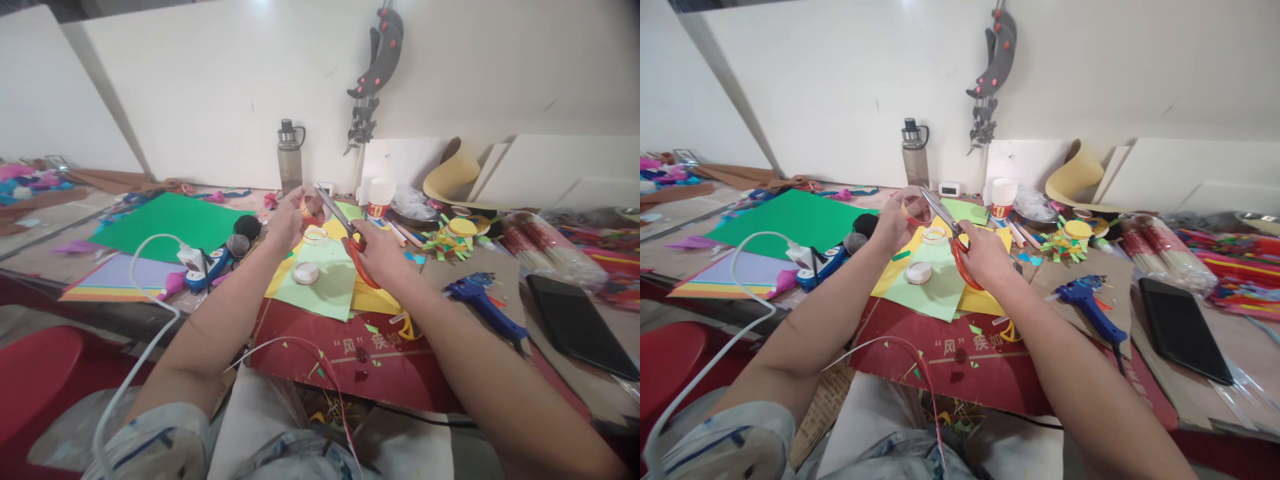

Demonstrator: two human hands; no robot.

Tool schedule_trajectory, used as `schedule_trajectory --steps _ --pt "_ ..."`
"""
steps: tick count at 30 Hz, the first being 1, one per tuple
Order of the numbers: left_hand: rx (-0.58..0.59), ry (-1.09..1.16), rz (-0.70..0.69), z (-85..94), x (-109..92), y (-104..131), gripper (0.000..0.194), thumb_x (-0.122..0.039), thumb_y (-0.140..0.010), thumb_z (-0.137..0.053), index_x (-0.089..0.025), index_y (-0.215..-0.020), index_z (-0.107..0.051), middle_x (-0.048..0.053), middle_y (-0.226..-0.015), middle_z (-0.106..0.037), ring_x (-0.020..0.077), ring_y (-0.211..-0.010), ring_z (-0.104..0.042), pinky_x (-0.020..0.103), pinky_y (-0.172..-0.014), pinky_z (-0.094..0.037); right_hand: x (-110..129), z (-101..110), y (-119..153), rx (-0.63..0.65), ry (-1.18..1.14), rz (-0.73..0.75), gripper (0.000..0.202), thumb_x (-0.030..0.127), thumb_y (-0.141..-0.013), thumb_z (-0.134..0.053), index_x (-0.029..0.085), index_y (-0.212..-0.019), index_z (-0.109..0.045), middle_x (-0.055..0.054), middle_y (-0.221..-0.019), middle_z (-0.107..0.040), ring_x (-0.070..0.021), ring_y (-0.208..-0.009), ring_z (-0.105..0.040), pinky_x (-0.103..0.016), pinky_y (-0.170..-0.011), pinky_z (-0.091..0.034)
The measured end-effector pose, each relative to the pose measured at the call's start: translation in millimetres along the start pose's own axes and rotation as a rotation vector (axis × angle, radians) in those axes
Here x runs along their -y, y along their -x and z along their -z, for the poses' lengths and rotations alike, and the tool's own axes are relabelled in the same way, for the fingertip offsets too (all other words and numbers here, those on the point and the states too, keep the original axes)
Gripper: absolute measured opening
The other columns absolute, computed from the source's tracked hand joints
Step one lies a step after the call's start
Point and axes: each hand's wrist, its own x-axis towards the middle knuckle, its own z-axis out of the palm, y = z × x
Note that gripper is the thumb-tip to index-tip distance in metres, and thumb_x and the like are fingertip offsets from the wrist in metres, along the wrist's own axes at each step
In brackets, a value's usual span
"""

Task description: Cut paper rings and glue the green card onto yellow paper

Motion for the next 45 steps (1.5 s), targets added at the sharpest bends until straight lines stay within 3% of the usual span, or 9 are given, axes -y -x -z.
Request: schedule_trajectory --steps 3,6,16,21,27,35,45 --pt "-0.040 -0.052 -0.072 -0.7 0.1 0.3 0.046 -0.050 -0.069 -0.089 -0.019 -0.081 -0.056 -0.004 -0.061 -0.060 0.0101 -0.052 -0.059 0.023 -0.049 -0.046 1.1 0.1 -0.1 0.021 0.013 -0.026 0.038 0.035 -0.095 -0.051 0.016 -0.125 -0.065 -0.014 -0.095 -0.075 -0.0287 -0.085 -0.067 -0.034 -0.073 -0.044" --pt "-0.009 -0.074 -0.113 0.2 0.8 0.3 0.046 -0.052 -0.071 -0.088 -0.019 -0.079 -0.056 -0.003 -0.061 -0.060 0.0107 -0.052 -0.059 0.023 -0.049 -0.047 2.2 -0.2 0.5 0.019 0.018 -0.027 0.037 0.035 -0.095 -0.051 0.017 -0.124 -0.065 -0.014 -0.097 -0.074 -0.0285 -0.087 -0.066 -0.034 -0.074 -0.044" --pt "0.067 -0.048 -0.043 -1.3 -2.9 4.0 0.043 -0.042 -0.072 -0.089 -0.019 -0.073 -0.052 -0.004 -0.061 -0.057 0.0089 -0.050 -0.056 0.023 -0.048 -0.047 0.4 -0.7 2.1 0.000 0.102 -0.004 0.038 0.038 -0.099 -0.046 0.018 -0.125 -0.063 -0.013 -0.097 -0.072 -0.0270 -0.081 -0.062 -0.034 -0.069 -0.040" --pt "0.063 -0.072 0.000 2.1 -4.0 2.3 0.042 -0.045 -0.076 -0.086 -0.018 -0.074 -0.054 -0.004 -0.059 -0.059 0.0087 -0.048 -0.057 0.023 -0.048 -0.046 3.7 3.1 0.9 0.036 0.139 -0.021 0.037 0.037 -0.099 -0.047 0.017 -0.125 -0.064 -0.014 -0.099 -0.074 -0.0285 -0.085 -0.064 -0.034 -0.070 -0.040" --pt "0.134 -0.045 -0.020 6.7 -4.1 0.0 0.049 -0.052 -0.067 -0.092 -0.017 -0.075 -0.059 -0.003 -0.059 -0.061 0.0089 -0.048 -0.057 0.022 -0.044 -0.043 5.1 5.0 0.1 0.051 0.162 -0.038 0.036 0.036 -0.100 -0.046 0.016 -0.125 -0.064 -0.015 -0.101 -0.076 -0.0294 -0.089 -0.067 -0.034 -0.073 -0.042" --pt "-0.003 -0.094 -0.088 6.6 -6.1 -0.5 0.047 -0.050 -0.069 -0.090 -0.018 -0.077 -0.057 -0.002 -0.063 -0.063 0.0097 -0.054 -0.060 0.022 -0.049 -0.047 3.2 3.7 0.7 0.029 0.148 -0.024 0.038 0.037 -0.100 -0.044 0.017 -0.124 -0.065 -0.014 -0.098 -0.074 -0.0288 -0.086 -0.065 -0.035 -0.071 -0.042" --pt "0.107 -0.138 -0.088 1.5 1.4 3.7 0.042 -0.051 -0.075 -0.086 -0.020 -0.081 -0.058 -0.004 -0.061 -0.062 0.0103 -0.057 -0.061 0.023 -0.054 -0.045 2.2 0.6 4.4 -0.028 0.118 -0.016 0.041 0.043 -0.101 -0.044 0.018 -0.127 -0.063 -0.014 -0.100 -0.068 -0.0302 -0.088 -0.060 -0.036 -0.072 -0.040"
